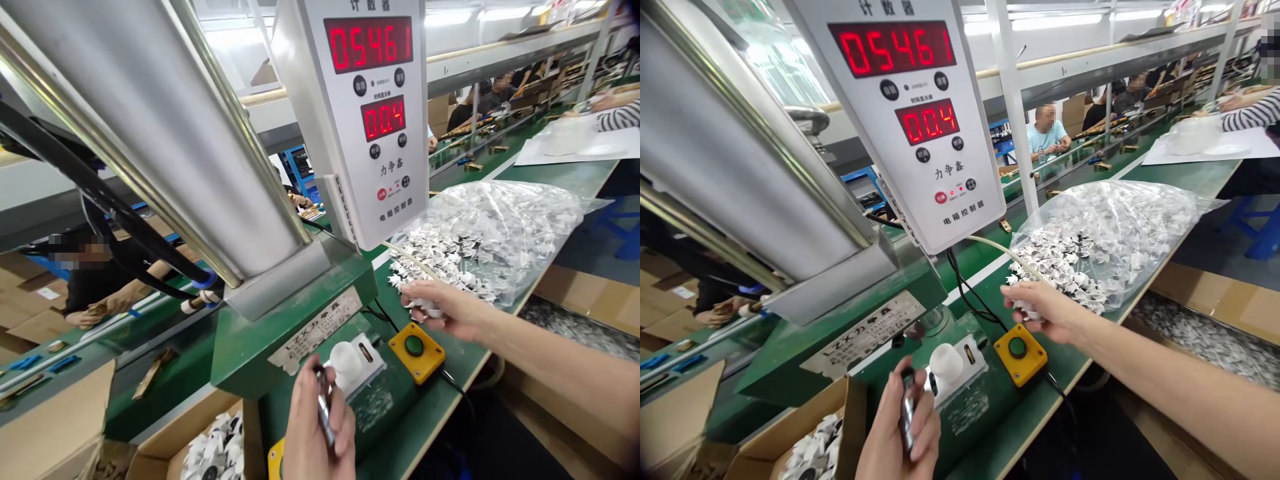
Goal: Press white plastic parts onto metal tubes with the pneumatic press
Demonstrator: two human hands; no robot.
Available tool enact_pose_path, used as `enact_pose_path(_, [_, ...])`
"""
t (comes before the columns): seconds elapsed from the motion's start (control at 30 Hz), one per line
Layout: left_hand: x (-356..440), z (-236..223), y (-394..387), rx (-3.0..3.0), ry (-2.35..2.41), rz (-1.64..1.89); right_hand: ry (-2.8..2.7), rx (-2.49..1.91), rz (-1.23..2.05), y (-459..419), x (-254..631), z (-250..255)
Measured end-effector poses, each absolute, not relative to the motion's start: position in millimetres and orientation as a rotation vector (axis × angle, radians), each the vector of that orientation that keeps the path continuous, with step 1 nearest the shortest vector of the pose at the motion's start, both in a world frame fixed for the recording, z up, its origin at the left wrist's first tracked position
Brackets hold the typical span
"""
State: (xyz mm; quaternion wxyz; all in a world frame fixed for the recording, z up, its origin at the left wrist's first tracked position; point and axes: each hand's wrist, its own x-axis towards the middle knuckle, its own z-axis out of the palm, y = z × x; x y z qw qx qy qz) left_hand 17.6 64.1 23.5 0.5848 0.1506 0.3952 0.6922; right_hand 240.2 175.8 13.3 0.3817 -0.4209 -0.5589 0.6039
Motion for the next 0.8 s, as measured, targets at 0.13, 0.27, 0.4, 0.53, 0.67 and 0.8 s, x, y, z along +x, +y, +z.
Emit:
enact_pose_path(0.13, [27,34,90,0.193,0.646,1.574,-1.766,-1.22,1.182,188,271,4])
enact_pose_path(0.27, [34,32,102,0.148,0.488,1.576,-2.507,-1.364,0.002,187,276,-12])
enact_pose_path(0.4, [41,32,105,0.159,0.437,1.578,-2.644,-1.398,-0.221,190,266,-24])
enact_pose_path(0.53, [43,35,96,0.273,0.61,1.557,-2.648,-1.465,-0.277,198,256,-31])
enact_pose_path(0.67, [39,32,77,0.35,0.914,1.505,-2.58,-1.531,-0.218,203,259,-35])
enact_pose_path(0.8, [38,19,60,0.544,1.203,1.449,-2.438,-1.536,-0.097,186,257,-10])
